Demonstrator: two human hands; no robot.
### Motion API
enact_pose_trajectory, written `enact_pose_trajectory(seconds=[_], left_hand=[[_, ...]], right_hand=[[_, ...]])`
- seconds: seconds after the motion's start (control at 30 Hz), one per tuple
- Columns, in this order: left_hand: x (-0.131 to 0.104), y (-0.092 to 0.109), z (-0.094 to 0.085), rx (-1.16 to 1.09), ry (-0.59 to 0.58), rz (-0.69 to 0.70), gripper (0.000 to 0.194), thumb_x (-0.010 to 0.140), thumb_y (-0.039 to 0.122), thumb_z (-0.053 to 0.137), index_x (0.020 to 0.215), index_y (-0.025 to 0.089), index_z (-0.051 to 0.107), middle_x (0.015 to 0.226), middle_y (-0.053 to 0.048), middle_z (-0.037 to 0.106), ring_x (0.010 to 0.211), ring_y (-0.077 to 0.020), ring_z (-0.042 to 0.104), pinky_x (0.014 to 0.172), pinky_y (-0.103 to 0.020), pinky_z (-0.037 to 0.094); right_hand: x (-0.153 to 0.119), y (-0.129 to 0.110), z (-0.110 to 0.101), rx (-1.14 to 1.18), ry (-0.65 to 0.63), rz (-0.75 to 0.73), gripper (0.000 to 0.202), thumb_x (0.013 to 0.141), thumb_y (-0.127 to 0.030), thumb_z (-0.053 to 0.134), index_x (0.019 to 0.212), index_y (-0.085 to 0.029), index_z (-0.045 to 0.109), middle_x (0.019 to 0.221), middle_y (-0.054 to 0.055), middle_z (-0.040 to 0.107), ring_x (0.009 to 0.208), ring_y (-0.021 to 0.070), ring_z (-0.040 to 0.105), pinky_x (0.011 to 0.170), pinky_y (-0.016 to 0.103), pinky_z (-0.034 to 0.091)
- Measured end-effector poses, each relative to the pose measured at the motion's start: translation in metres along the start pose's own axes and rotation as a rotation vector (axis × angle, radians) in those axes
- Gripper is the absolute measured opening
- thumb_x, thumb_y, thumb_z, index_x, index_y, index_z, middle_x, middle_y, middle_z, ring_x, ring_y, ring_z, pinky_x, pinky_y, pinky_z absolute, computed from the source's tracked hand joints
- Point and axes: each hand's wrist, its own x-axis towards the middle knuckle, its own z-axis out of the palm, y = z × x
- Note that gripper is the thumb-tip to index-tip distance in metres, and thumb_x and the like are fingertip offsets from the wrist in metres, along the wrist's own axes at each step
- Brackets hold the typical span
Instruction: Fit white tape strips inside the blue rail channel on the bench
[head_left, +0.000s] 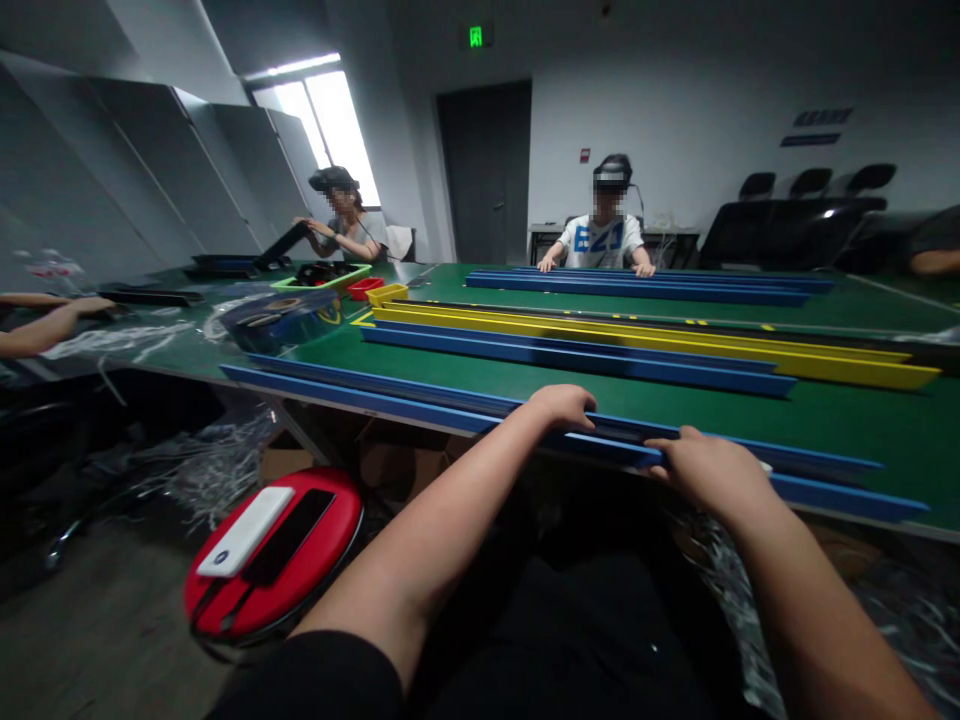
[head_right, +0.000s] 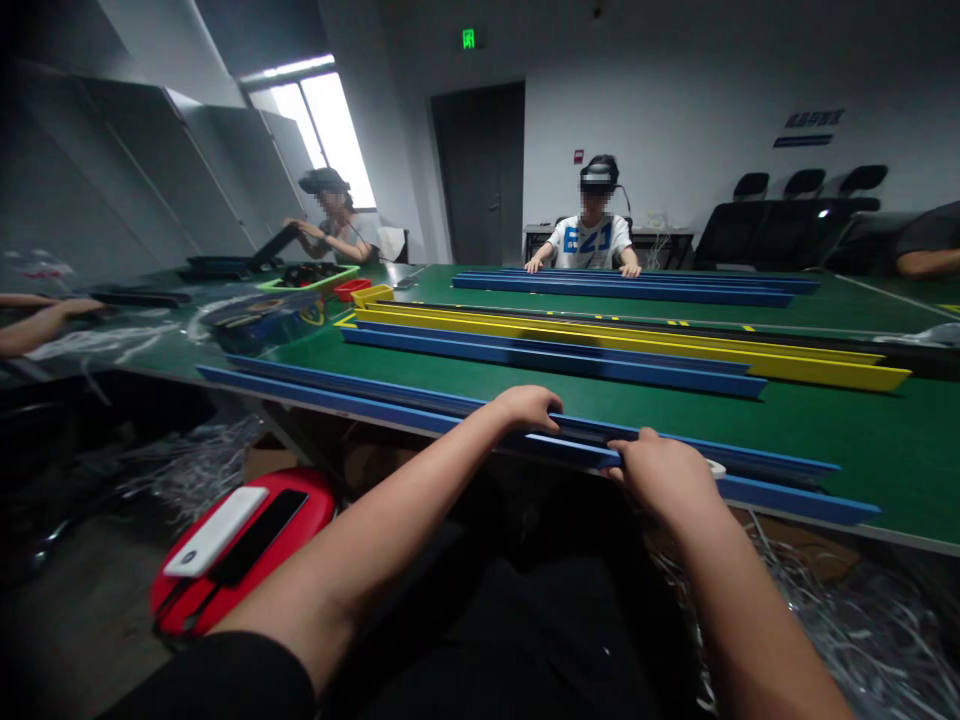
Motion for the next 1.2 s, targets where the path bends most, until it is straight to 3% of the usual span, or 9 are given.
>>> enact_pose_trajectory(seconds=[0.33,1.2], left_hand=[[0.0005,-0.0009,0.0005,-0.007,0.005,-0.021,0.040,0.073,0.050,0.060,0.107,0.031,0.070,0.101,-0.001,0.073,0.088,-0.0207,0.067,0.070,-0.027,0.050],[0.0011,-0.0013,-0.0030,-0.011,-0.052,-0.041,0.043,0.073,0.056,0.059,0.104,0.028,0.069,0.104,-0.004,0.073,0.092,-0.0231,0.067,0.073,-0.030,0.051]], right_hand=[[0.0063,0.0007,0.0099,0.002,0.019,0.024,0.053,0.089,-0.063,0.038,0.130,-0.038,0.061,0.099,0.012,0.060,0.085,0.0311,0.067,0.070,0.043,0.050],[0.0060,0.0012,0.0109,0.017,0.034,0.004,0.049,0.091,-0.053,0.041,0.132,-0.034,0.061,0.097,0.015,0.062,0.080,0.0330,0.067,0.066,0.043,0.047]])
